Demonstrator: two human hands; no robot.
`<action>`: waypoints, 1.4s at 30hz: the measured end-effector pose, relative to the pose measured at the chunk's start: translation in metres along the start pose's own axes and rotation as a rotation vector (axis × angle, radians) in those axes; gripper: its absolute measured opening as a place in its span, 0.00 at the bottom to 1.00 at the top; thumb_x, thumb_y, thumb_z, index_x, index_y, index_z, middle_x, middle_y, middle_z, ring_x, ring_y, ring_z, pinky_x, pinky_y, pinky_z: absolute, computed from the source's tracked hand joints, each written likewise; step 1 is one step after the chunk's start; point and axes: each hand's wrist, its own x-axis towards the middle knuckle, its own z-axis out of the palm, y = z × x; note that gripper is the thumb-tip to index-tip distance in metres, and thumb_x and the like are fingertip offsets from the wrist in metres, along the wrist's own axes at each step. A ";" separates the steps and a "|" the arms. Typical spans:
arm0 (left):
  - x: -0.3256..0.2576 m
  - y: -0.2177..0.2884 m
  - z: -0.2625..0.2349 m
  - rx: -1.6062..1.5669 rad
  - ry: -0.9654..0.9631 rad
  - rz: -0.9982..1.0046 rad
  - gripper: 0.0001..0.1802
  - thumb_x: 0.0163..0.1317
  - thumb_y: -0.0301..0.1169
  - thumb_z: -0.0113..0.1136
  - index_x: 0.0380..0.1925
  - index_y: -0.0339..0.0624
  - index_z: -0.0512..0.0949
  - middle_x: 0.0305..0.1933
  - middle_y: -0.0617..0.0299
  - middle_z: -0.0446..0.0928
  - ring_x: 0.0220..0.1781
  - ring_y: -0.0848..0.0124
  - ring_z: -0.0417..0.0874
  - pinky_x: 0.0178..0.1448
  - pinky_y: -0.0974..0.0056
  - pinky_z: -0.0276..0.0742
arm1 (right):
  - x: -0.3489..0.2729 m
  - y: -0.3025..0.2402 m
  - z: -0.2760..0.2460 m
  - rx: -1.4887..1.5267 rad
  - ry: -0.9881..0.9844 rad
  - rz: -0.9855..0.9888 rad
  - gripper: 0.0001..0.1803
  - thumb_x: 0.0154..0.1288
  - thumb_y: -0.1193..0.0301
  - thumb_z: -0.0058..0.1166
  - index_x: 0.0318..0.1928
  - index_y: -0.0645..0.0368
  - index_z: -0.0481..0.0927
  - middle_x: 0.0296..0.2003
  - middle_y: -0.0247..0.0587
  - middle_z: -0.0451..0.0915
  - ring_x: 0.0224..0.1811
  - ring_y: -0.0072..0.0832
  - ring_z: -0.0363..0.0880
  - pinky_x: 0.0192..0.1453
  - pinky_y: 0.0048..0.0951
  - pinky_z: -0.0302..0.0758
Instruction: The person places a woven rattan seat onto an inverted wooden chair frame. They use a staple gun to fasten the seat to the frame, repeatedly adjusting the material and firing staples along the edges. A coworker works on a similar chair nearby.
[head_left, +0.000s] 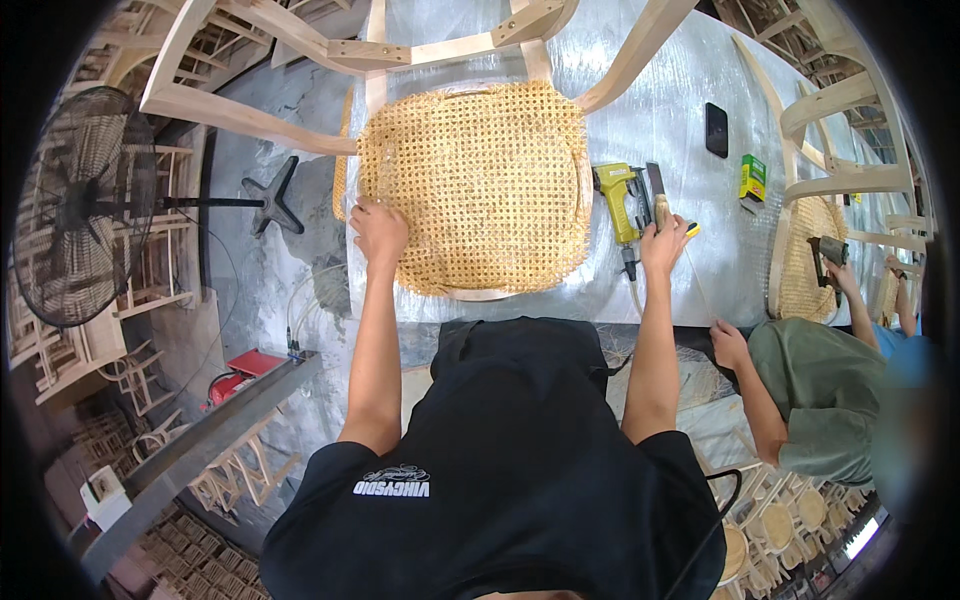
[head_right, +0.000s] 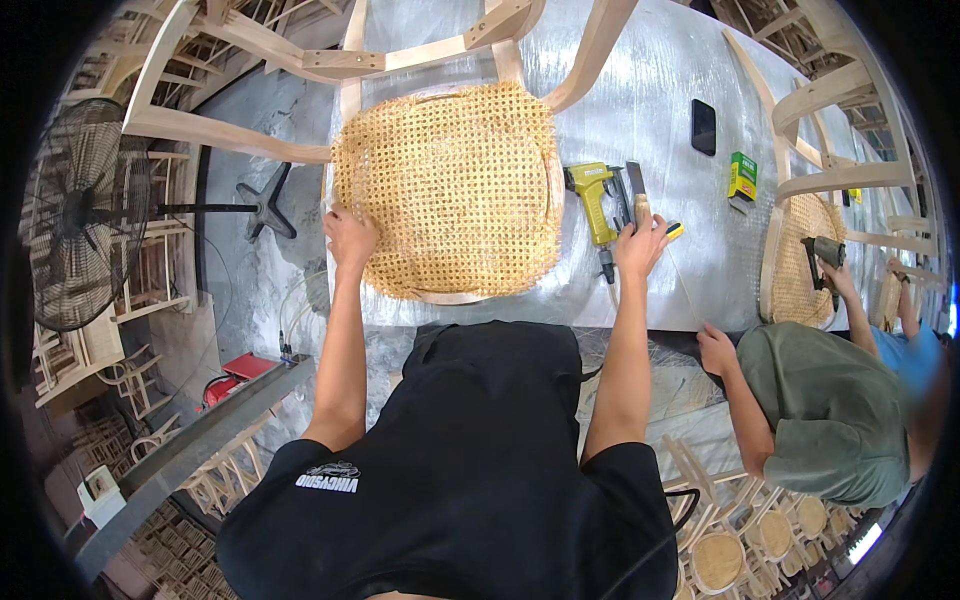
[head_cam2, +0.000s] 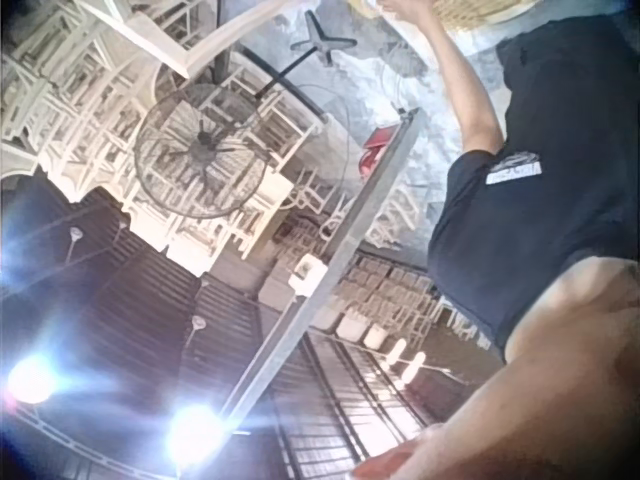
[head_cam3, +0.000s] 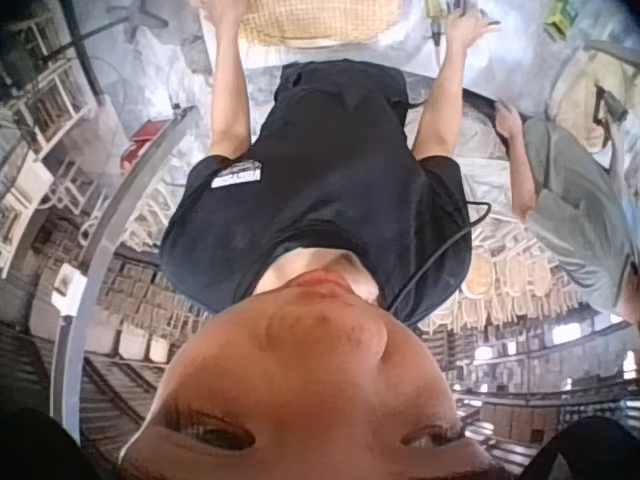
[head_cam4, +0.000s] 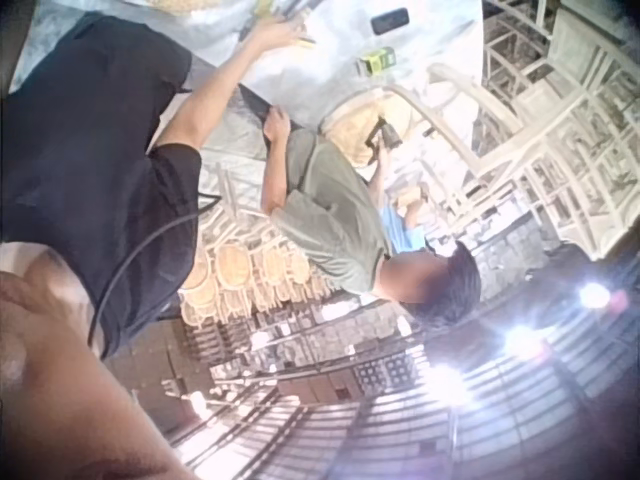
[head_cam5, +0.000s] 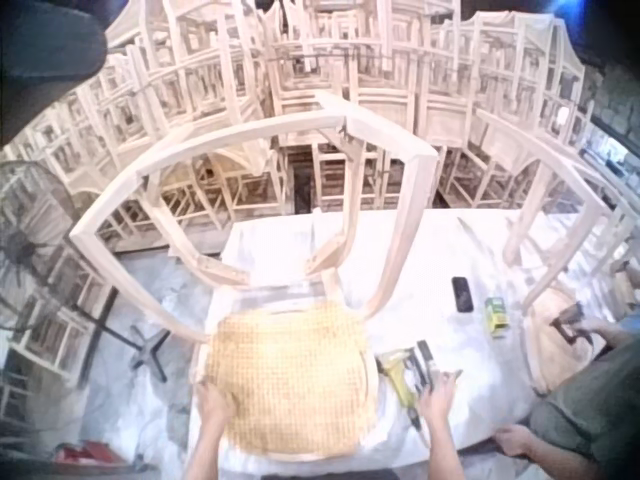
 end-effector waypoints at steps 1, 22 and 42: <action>-0.002 0.002 -0.006 0.011 -0.054 -0.019 0.29 0.67 0.34 0.57 0.62 0.24 0.65 0.62 0.38 0.68 0.66 0.40 0.70 0.62 0.32 0.73 | 0.005 0.008 0.002 -0.036 -0.010 -0.004 0.26 0.65 0.66 0.59 0.62 0.62 0.76 0.55 0.58 0.79 0.58 0.53 0.76 0.66 0.52 0.68; 0.008 0.029 -0.015 -0.040 -0.200 -0.028 0.33 0.61 0.37 0.62 0.58 0.19 0.67 0.66 0.34 0.59 0.69 0.43 0.61 0.62 0.31 0.67 | -0.118 0.039 -0.002 0.890 0.108 0.436 0.24 0.79 0.68 0.48 0.68 0.70 0.69 0.63 0.54 0.76 0.63 0.39 0.76 0.66 0.37 0.72; 0.056 -0.055 -0.018 -0.239 -0.112 0.285 0.19 0.64 0.39 0.66 0.31 0.31 0.76 0.45 0.44 0.72 0.49 0.47 0.75 0.55 0.49 0.72 | -0.099 -0.121 -0.042 1.642 -0.455 0.418 0.26 0.81 0.65 0.45 0.70 0.69 0.65 0.59 0.52 0.76 0.55 0.35 0.79 0.60 0.33 0.75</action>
